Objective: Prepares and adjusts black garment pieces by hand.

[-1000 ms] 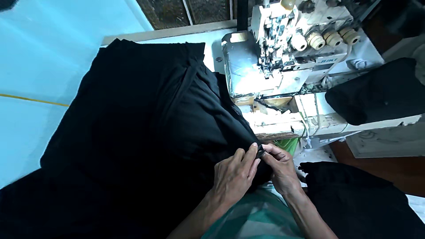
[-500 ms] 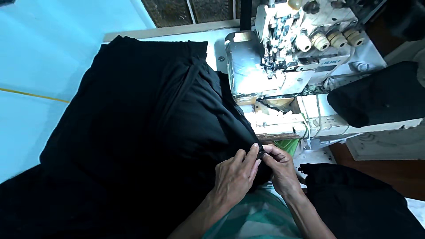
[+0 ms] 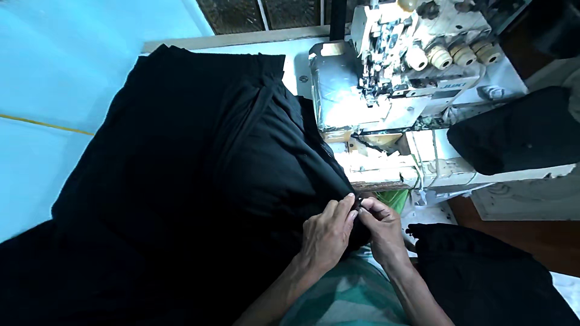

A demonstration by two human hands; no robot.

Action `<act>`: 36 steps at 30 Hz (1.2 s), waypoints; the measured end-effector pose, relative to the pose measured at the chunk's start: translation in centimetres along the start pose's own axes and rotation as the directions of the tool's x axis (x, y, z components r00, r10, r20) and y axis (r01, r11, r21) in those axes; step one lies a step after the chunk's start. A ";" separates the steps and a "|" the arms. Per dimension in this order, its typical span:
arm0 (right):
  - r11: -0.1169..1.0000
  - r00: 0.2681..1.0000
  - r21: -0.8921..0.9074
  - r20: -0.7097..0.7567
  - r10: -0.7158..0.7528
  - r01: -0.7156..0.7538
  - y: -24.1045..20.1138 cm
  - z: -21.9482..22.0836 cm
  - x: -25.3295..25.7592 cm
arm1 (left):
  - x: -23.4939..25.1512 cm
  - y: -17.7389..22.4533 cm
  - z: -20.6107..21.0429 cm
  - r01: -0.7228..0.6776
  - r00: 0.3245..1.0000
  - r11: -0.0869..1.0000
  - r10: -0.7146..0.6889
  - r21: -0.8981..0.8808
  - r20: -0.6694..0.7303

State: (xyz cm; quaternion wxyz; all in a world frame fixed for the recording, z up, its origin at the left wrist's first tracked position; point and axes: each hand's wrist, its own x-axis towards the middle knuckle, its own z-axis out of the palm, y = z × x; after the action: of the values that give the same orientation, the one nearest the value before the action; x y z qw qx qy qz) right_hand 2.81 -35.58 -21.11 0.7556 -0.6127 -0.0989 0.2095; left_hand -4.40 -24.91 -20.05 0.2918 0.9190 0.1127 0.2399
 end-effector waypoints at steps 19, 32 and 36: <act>0.997 0.996 0.011 -0.021 0.083 -0.083 -1.4 -2.2 1.2 | 3.0 -2.1 -2.1 0.172 0.985 0.962 -0.168 -0.210 0.040; 0.931 0.970 -0.290 0.166 -0.180 0.222 -1.1 -2.8 0.4 | 7.5 -2.3 -2.9 -0.345 0.819 0.883 0.450 -0.319 0.357; 0.908 0.961 -0.326 0.172 -0.217 0.264 -1.0 -2.8 0.7 | 7.1 -2.1 -2.7 -0.460 0.836 0.876 0.482 -0.146 0.263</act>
State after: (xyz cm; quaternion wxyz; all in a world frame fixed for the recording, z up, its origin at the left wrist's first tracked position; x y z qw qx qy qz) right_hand 4.73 -37.95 -20.91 0.6479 -0.7038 -0.2586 0.1340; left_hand 0.21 -19.45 -16.73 0.2722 0.9315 -0.1703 0.1707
